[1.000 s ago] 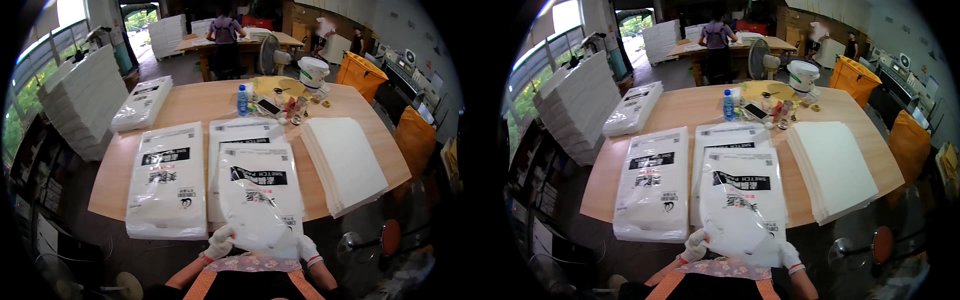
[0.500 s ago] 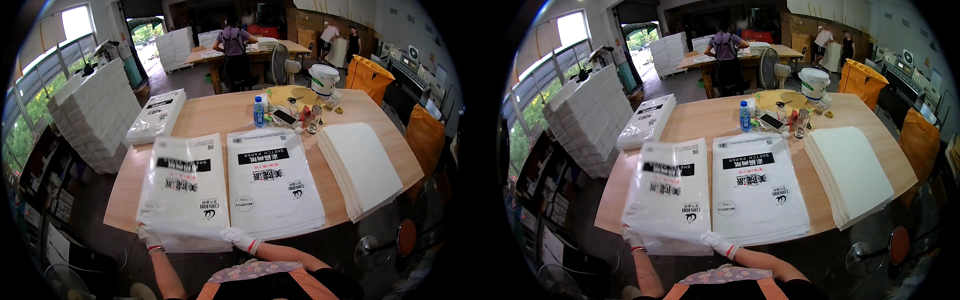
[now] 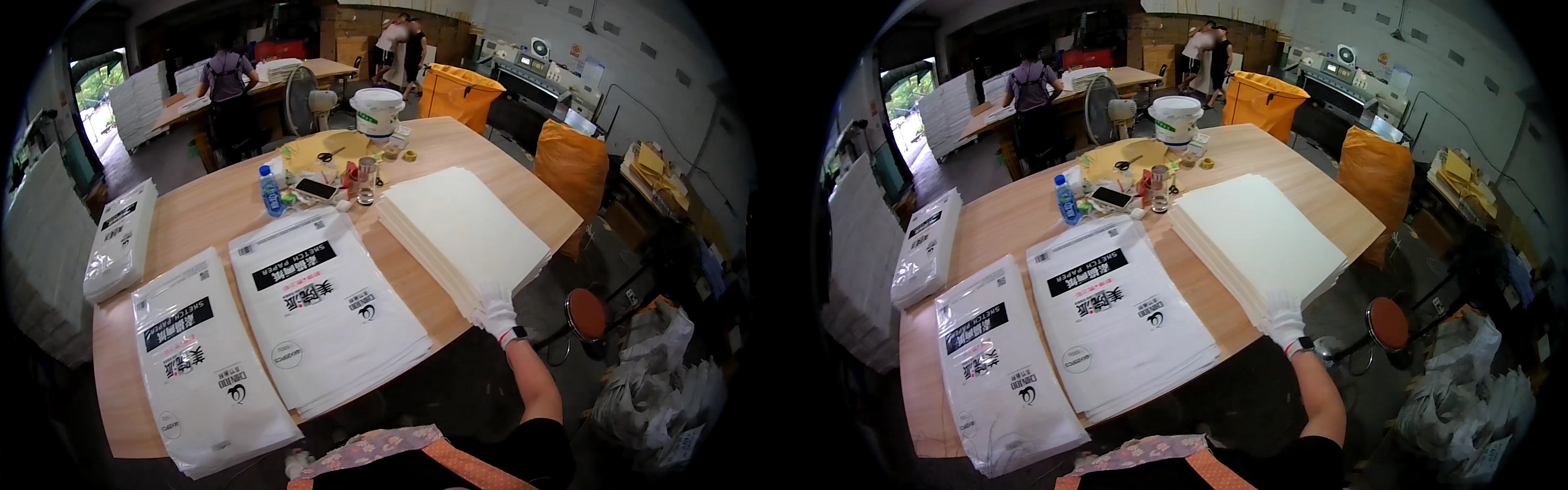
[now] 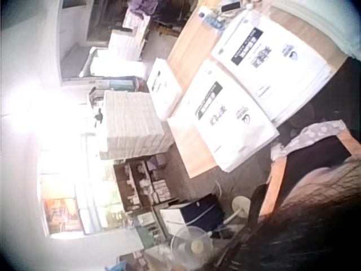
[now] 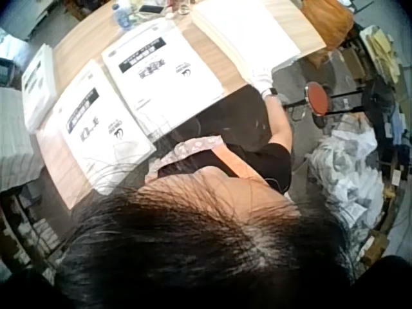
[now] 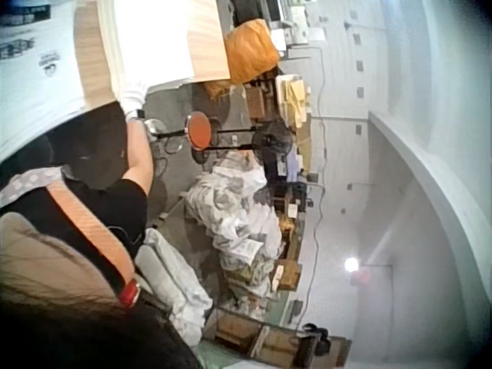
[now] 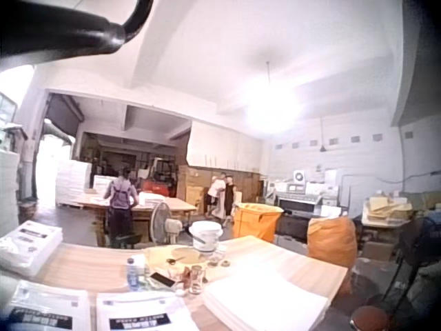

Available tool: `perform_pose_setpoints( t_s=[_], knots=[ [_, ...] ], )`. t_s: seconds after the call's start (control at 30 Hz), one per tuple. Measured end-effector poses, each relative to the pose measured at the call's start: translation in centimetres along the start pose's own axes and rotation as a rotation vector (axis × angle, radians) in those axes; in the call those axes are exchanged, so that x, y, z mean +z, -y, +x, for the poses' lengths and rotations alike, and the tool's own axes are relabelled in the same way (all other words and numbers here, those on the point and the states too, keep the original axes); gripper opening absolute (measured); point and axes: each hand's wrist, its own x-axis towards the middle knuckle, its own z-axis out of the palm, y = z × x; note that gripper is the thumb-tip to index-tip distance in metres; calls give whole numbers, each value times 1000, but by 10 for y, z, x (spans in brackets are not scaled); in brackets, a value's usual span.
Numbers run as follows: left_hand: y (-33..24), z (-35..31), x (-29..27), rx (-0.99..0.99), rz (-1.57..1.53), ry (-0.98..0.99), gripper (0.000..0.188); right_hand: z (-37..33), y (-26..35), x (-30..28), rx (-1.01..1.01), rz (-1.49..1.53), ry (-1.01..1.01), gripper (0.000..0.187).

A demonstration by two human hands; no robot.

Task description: The person repeatedly takes stacks of white paper from a table and places them into clear plastic packaging bags. They then fold the top of the bags to seal them and place the packaged items back on the table. The process is repeated continuously throughout the clip.

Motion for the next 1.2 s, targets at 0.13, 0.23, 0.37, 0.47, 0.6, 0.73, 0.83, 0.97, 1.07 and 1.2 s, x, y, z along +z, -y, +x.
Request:
perform_pose_setpoints(
  t_s=[0.13,0.23,0.37,0.47,0.6,0.73,0.83,0.97,1.07,1.2],
  knots=[
    [-202,-59,-11,301,-38,288,12,15,-60,-10,61,477,248,102],
    [-264,-64,-6,496,-28,351,13,25,-65,-19,85,530,418,95],
    [-349,-90,6,660,-124,457,13,21,-72,9,-203,520,192,68],
    [-376,-100,24,769,-67,505,13,13,-83,13,-250,429,44,49],
    [-412,-116,59,763,-191,845,12,21,-102,19,-82,443,-231,22],
    [-485,-129,88,429,-732,1290,18,21,-32,-64,-215,334,-224,15],
    [-512,-107,103,62,-1313,1563,25,-27,47,-126,-568,501,-110,11],
    [-499,-110,59,268,-568,991,28,-37,6,-159,-527,1256,177,20],
    [-526,-123,-8,470,-10,1022,44,-92,-53,-43,414,1499,293,24],
    [-519,-169,17,1318,576,435,68,-111,34,0,489,1804,68,32]
  ],
)
